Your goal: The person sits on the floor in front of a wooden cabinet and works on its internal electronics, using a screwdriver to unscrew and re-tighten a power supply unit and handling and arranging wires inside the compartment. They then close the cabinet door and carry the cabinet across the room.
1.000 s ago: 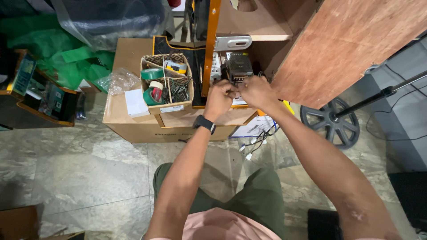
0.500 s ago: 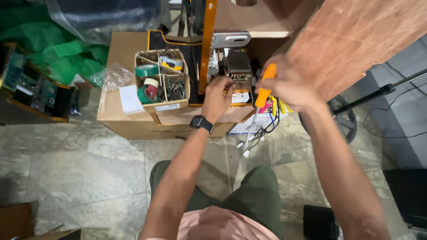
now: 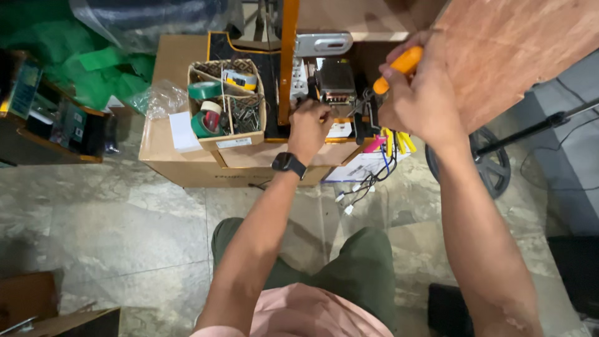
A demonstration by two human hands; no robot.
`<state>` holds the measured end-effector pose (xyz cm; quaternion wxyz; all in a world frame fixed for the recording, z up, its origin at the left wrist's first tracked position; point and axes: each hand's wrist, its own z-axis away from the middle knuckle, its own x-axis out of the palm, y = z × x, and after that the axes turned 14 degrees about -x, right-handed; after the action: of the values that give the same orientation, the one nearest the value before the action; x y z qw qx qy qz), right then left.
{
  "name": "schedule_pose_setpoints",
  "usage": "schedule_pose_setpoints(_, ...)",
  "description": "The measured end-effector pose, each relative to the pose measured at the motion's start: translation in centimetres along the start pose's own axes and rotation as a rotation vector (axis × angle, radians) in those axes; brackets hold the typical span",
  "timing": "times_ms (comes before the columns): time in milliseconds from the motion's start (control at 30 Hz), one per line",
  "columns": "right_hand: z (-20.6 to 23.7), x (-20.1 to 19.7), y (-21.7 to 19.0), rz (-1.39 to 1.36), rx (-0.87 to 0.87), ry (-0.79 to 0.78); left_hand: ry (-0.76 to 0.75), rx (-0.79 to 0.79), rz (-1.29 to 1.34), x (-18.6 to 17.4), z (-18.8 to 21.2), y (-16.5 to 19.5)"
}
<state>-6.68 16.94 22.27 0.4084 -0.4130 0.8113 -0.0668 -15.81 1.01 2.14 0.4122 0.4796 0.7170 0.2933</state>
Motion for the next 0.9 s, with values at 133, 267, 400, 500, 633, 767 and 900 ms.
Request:
schedule_pose_setpoints(133, -0.1, -0.1, 0.3, 0.086, -0.006, -0.008, -0.01, -0.035, -0.002, 0.2, 0.0, 0.0)
schedule_pose_setpoints(267, 0.0, -0.1, 0.4, 0.073, -0.012, -0.003, 0.005, -0.02, -0.002, 0.2, -0.2, 0.1)
schedule_pose_setpoints(400, 0.3, -0.2, 0.4, 0.051, -0.038, 0.021, 0.027, -0.012, -0.014, 0.3, -0.1, 0.4)
schedule_pose_setpoints(500, 0.5, -0.1, 0.4, 0.05, -0.02, 0.043, 0.023, -0.057, 0.017, 0.5, -0.1, 0.7)
schedule_pose_setpoints(633, 0.7, -0.1, 0.5, 0.055, -0.013, 0.044, 0.051, -0.08, -0.002, 0.6, -0.3, 1.1)
schedule_pose_setpoints(767, 0.7, 0.0, 0.5, 0.09, -0.066, 0.045, 0.045, -0.082, -0.035, 0.6, -0.4, 1.4)
schedule_pose_setpoints(900, 0.7, 0.1, 0.4, 0.083, -0.063, 0.055, 0.058, -0.112, -0.063, 0.8, -0.6, 1.7)
